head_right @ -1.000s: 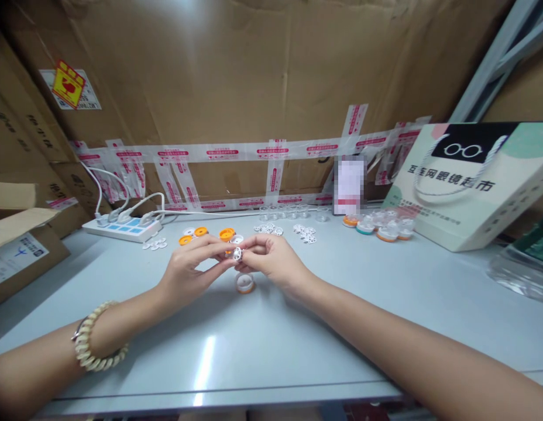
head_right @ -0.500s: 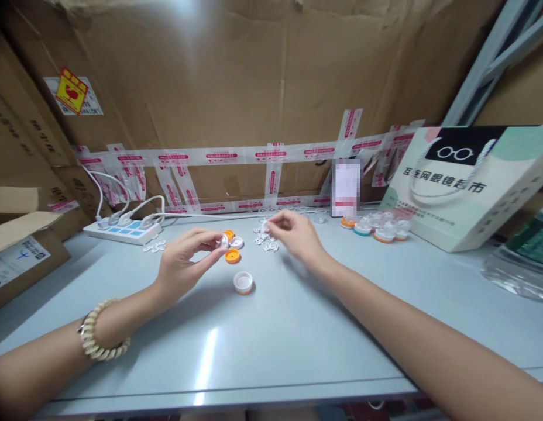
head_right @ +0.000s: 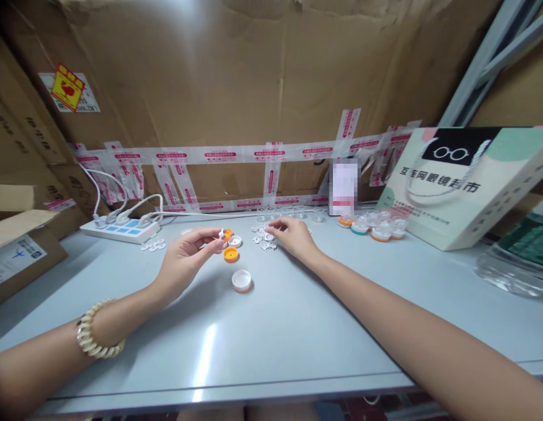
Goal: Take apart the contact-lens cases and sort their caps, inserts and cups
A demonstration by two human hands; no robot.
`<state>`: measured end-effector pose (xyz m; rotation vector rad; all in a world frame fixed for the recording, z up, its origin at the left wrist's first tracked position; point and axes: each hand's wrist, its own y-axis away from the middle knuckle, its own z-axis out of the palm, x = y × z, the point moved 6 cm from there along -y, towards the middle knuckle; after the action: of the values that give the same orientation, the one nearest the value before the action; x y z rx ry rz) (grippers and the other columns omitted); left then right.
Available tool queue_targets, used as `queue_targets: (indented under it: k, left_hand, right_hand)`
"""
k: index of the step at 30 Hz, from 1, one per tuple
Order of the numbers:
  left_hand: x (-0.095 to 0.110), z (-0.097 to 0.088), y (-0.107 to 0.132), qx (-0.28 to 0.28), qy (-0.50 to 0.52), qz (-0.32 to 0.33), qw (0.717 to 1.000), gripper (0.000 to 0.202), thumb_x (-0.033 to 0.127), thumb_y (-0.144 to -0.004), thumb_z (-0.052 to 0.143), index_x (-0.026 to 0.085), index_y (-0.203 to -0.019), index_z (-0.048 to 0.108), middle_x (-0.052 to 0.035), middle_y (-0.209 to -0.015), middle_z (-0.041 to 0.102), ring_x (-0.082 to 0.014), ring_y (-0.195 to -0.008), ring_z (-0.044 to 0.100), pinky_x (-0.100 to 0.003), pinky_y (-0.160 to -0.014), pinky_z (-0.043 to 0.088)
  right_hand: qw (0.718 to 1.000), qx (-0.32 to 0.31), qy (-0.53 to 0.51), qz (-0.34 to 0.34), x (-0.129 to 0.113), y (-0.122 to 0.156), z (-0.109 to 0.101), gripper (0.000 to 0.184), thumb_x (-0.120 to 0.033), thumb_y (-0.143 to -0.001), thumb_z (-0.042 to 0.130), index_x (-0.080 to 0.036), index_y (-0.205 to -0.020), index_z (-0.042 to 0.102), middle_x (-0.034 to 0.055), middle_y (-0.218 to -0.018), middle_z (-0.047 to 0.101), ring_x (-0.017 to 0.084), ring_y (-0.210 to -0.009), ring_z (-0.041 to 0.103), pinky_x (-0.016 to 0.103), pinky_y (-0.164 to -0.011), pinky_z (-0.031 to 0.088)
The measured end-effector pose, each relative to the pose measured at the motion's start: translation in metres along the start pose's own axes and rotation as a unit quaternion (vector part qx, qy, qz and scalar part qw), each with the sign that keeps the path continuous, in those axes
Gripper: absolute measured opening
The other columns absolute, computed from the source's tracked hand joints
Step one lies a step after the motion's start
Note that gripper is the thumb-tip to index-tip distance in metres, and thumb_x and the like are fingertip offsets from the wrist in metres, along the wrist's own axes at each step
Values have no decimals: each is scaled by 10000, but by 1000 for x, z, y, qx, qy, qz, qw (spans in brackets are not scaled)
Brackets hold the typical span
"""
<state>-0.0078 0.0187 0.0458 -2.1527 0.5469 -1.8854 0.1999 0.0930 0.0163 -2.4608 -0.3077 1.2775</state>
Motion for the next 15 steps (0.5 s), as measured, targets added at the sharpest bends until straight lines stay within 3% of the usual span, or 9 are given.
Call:
queue_targets:
  k: [3, 9, 12, 15]
  left_hand:
    - [-7, 4, -1, -38, 87, -56, 994, 254, 326, -758, 638, 149, -940, 646, -84, -909, 672, -157, -795, 633, -303, -733, 538]
    - [-4, 16, 4, -135, 198, -98, 966, 233, 355, -726, 674, 173, -873, 673, -67, -875, 664, -139, -756, 618, -286, -739, 525]
    - [0, 20, 8, -149, 195, -103, 964, 220, 372, -717, 682, 182, -828, 677, -51, -838, 659, -130, -734, 610, -262, -708, 527]
    - [0, 23, 10, -160, 185, -109, 963, 241, 395, -699, 691, 177, -800, 679, -58, -823, 661, -138, -729, 612, -257, -671, 531]
  right_hand:
    - [996, 6, -86, -28, -24, 9, -5, 271, -389, -730, 606, -153, -850, 667, 61, -813, 670, 169, -723, 576, 304, -675, 438]
    - [966, -87, -163, -178, -102, 49, 3, 221, -296, -773, 599, -225, -976, 650, 30, -850, 629, 151, -780, 556, 295, -683, 439]
    - [958, -92, -167, -214, -116, 61, 3, 245, -264, -753, 626, -253, -997, 650, 21, -814, 599, 150, -768, 538, 297, -673, 435]
    - [957, -85, -194, -198, -116, 62, 1, 109, -283, -762, 618, -239, -839, 681, 20, -778, 585, 147, -745, 541, 290, -650, 442]
